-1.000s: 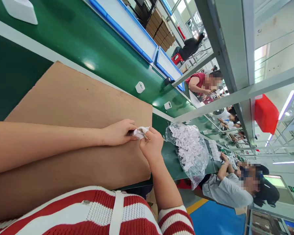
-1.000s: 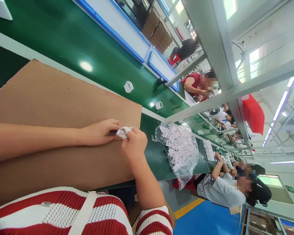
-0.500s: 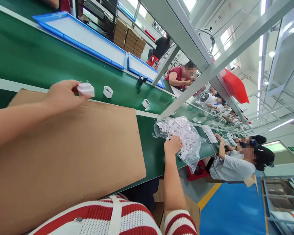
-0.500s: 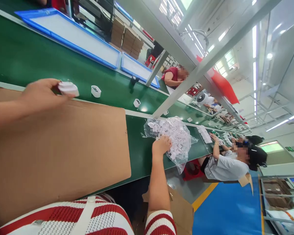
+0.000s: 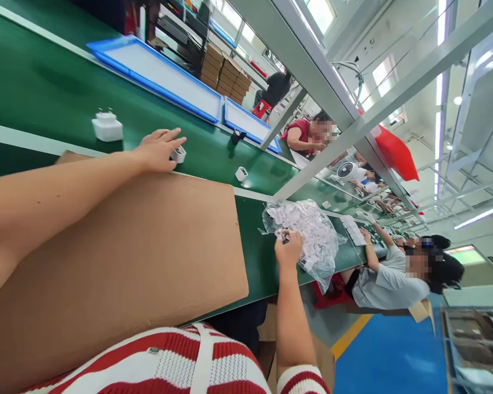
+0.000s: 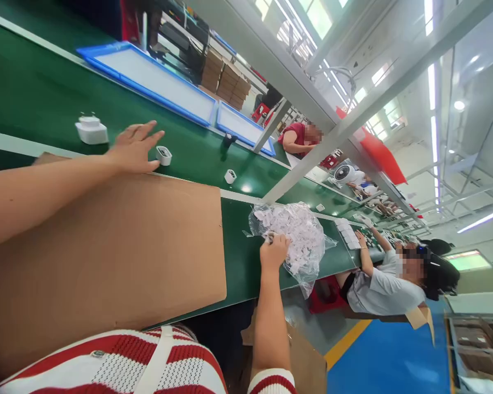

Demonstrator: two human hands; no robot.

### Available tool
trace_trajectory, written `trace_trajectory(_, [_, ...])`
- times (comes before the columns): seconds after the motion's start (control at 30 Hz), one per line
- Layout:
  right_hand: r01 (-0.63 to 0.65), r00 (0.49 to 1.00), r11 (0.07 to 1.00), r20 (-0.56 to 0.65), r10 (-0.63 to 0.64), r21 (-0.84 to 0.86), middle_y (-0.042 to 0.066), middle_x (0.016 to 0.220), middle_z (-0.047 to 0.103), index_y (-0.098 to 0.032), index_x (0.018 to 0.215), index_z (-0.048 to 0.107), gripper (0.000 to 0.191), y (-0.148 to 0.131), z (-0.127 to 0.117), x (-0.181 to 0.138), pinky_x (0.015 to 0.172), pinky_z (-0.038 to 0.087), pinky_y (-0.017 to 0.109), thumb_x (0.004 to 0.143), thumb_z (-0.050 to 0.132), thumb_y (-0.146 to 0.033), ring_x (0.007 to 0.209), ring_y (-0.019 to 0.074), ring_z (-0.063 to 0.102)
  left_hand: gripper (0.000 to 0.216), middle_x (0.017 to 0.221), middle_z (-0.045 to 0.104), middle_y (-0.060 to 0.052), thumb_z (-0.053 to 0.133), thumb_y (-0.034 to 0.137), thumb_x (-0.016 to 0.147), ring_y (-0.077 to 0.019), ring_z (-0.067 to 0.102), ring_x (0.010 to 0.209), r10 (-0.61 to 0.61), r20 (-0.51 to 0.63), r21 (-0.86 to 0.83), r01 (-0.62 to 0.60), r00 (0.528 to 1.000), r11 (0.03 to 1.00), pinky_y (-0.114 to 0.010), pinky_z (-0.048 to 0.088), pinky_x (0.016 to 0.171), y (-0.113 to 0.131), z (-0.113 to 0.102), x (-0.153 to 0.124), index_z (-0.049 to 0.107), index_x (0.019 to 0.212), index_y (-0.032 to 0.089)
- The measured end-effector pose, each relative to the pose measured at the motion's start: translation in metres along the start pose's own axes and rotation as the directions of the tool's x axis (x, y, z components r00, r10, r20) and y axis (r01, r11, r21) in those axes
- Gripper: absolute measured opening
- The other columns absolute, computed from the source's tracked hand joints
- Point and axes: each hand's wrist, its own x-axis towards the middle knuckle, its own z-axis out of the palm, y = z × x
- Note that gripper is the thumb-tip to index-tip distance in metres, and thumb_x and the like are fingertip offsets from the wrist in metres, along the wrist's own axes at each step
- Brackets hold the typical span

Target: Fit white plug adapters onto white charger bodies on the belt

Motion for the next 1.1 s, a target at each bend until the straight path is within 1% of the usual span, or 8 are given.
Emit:
trace_trajectory(0.07, [-0.011,1.000,0.963,0.031,0.003,0.268,0.016,0.119,0.072,-0.020,0.095,0.065,0.013,-0.012,-0.005,-0.013,0.099,0.049,0.042,0.085,0.058,-0.023,0.117,0.0290,0.062,0.063,0.161,0.044,-0.019,0.061,0.013,0.081,-0.0309,0.033,0.147,-0.001,0.172,-0.014,0.004,0.985,1.000,-0.051,0.023,0.127,0.001,0.005,0.013,0.055,0.143,-0.001])
trace_trajectory(0.17, [-0.254,0.945,0.593,0.327,-0.016,0.764,0.007,0.100,0.075,-0.024,0.097,0.058,0.021,-0.033,-0.011,-0.030,0.075,0.057,0.035,0.081,0.063,-0.038,0.089,0.0230,0.071,0.044,0.146,0.053,-0.024,0.059,0.013,0.089,-0.0354,0.037,0.142,-0.069,0.207,0.071,0.056,0.976,0.996,-0.055,0.028,0.123,0.007,0.008,0.023,0.064,0.129,-0.005])
trace_trajectory(0.27, [-0.475,0.825,0.357,0.548,-0.136,0.804,-0.001,0.082,0.070,-0.024,0.096,0.059,0.035,-0.051,-0.015,-0.043,0.057,0.051,0.027,0.074,0.075,-0.045,0.063,0.0152,0.065,0.044,0.137,0.055,-0.021,0.058,0.028,0.097,-0.0344,0.041,0.136,0.015,0.169,0.113,-0.035,0.986,0.993,-0.052,0.036,0.119,0.028,0.005,0.004,0.065,0.130,0.000])
trace_trajectory(0.43, [-0.290,0.836,0.530,0.481,-0.265,0.797,0.001,0.094,0.069,-0.021,0.096,0.074,0.042,-0.069,-0.015,-0.056,0.070,0.056,0.028,0.061,0.091,-0.035,0.075,0.0140,0.064,0.041,0.119,0.064,-0.013,0.052,0.045,0.097,-0.0281,0.058,0.112,0.317,0.333,-0.081,-0.308,0.888,0.948,-0.039,0.047,0.103,0.081,0.015,-0.078,0.073,0.115,0.014])
trace_trajectory(0.6, [0.076,0.822,0.691,0.347,-0.452,0.719,0.004,0.104,0.060,-0.028,0.110,0.082,0.031,-0.076,-0.003,-0.059,0.079,0.058,0.031,0.079,0.076,-0.026,0.088,0.0163,0.063,0.044,0.119,0.068,-0.012,0.057,0.052,0.092,-0.0302,0.059,0.115,0.367,0.380,-0.288,-0.269,0.849,0.919,-0.038,0.047,0.101,0.092,0.038,-0.140,0.071,0.118,0.020])
trace_trajectory(0.73, [-0.102,0.832,0.662,0.429,-0.353,0.743,0.004,0.102,0.068,-0.026,0.126,0.074,0.043,-0.084,-0.001,-0.062,0.081,0.058,0.032,0.084,0.076,-0.036,0.090,0.0174,0.067,0.046,0.110,0.070,-0.010,0.058,0.059,0.090,-0.0289,0.061,0.107,0.328,0.338,-0.425,-0.168,0.882,0.890,-0.036,0.050,0.092,0.078,0.050,-0.151,0.072,0.112,0.021])
trace_trajectory(0.83, [-0.304,0.838,0.560,0.496,-0.229,0.771,0.004,0.094,0.074,-0.021,0.107,0.075,0.041,-0.098,-0.008,-0.064,0.079,0.057,0.033,0.075,0.086,-0.044,0.085,0.0179,0.069,0.045,0.101,0.070,-0.009,0.058,0.060,0.089,-0.0280,0.062,0.100,0.326,0.337,-0.473,-0.140,0.883,0.870,-0.037,0.050,0.088,0.075,0.055,-0.150,0.074,0.104,0.021])
trace_trajectory(1.1, [-0.199,0.823,0.420,0.383,-0.420,0.886,0.004,0.102,0.074,-0.023,0.104,0.072,0.029,-0.138,-0.030,-0.056,0.075,0.060,0.031,0.080,0.081,-0.037,0.085,0.0164,0.069,0.037,0.094,0.068,-0.008,0.060,0.054,0.087,-0.0252,0.062,0.092,0.309,0.315,-0.510,-0.114,0.897,0.852,-0.035,0.048,0.082,0.079,0.053,-0.150,0.073,0.091,0.019])
